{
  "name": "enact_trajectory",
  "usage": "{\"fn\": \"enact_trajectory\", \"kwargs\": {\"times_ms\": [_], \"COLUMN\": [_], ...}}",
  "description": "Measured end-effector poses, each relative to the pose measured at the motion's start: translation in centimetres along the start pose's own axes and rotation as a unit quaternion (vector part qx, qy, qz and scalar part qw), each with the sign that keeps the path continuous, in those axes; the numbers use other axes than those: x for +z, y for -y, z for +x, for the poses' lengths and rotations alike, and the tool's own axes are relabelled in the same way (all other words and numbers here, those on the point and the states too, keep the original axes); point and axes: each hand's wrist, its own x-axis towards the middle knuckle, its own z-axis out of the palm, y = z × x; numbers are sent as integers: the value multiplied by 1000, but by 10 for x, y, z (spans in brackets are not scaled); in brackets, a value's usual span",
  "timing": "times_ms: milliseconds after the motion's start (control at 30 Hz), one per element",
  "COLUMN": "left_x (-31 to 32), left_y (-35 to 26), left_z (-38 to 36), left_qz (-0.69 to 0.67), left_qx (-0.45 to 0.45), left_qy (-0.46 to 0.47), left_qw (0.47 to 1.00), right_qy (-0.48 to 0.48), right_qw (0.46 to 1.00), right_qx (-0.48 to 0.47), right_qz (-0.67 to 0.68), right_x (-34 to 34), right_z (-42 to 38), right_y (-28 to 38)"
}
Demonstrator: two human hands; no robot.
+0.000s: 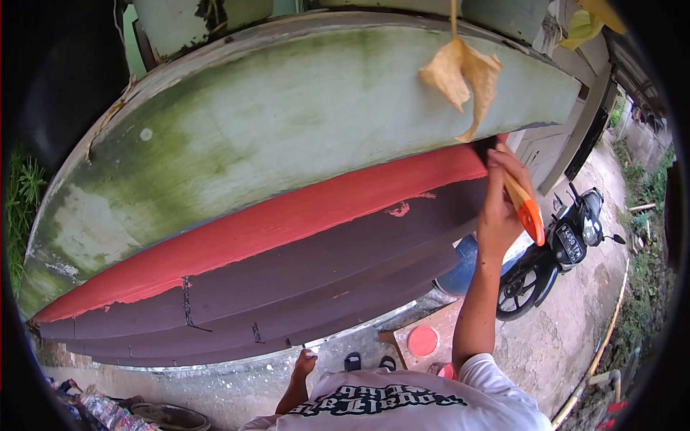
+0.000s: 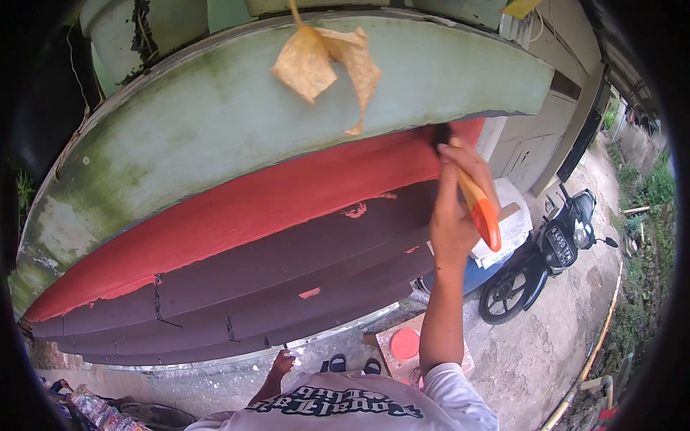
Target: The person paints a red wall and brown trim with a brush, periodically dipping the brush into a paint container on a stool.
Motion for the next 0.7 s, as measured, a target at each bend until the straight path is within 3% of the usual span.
{"fn": "enact_trajectory", "kwargs": {"times_ms": [167,333,433,500,600,700], "left_x": [-10,-8,-7,-11,-15,-13], "left_y": [-11,16,8,-5,3,12], "left_z": [-12,-2,-5,-15,-10,-8], "left_qz": [-89,-38,-33,-43,-38,17], "left_qx": [-48,-30,-62,-107,-74,34], "left_qy": [17,8,7,15,59,46], "left_qw": [995,999,998,993,995,998], "right_qy": [36,129,189,194,168,94], "right_qw": [989,988,951,963,978,992], "right_qx": [-94,-68,-49,-71,-29,1], "right_qz": [-107,52,241,175,117,80], "right_x": [27,44,52,53,40,25], "right_z": [-20,-42,-48,-44,-33,-21], "right_y": [27,85,99,93,65,37]}}
